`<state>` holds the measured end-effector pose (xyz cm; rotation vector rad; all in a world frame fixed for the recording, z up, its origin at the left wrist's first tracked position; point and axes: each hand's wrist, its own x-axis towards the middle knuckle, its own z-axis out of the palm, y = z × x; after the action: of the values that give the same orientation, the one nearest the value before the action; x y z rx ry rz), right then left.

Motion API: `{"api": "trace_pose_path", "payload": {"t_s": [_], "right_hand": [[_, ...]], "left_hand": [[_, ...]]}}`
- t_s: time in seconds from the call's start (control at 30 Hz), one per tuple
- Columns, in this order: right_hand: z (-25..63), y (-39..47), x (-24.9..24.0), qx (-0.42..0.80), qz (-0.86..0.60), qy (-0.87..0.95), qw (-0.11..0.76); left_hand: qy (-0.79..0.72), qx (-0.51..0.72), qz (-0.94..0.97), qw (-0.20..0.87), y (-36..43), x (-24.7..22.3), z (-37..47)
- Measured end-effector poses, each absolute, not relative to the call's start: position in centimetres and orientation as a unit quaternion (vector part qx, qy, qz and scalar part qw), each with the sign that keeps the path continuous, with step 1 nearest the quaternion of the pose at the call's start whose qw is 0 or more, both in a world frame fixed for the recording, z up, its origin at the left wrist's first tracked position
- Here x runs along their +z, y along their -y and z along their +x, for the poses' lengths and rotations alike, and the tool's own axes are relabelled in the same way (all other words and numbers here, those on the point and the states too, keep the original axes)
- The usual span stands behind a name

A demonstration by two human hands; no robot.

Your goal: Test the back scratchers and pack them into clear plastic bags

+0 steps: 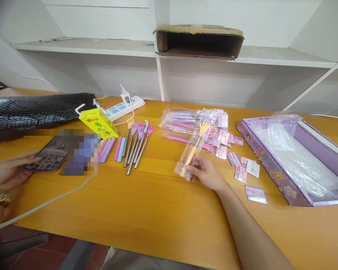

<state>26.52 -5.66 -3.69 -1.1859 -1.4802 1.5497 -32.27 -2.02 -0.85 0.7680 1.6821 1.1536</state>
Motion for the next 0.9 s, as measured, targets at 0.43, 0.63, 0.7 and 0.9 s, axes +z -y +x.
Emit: {"api": "trace_pose_path", "payload": {"t_s": [0.43,0.63,0.7,0.9], "right_hand": [[26.58,5.66,-4.09,0.599,-0.439,0.573,0.347],[26.69,5.58,-4.31,0.6,-0.439,0.571,0.348],[26.7,5.55,-4.34,0.603,-0.438,0.569,0.348],[26.63,5.62,-4.09,0.599,-0.445,0.571,0.343]], "left_hand": [[-0.63,0.491,0.337,0.498,2.3,-1.31,-32.94],[-0.628,0.519,0.296,0.499,2.15,-1.15,-32.64],[-0.628,0.533,0.279,0.494,2.02,-1.1,-32.43],[-0.631,0.549,0.257,0.484,1.73,-0.94,-32.16]]}}
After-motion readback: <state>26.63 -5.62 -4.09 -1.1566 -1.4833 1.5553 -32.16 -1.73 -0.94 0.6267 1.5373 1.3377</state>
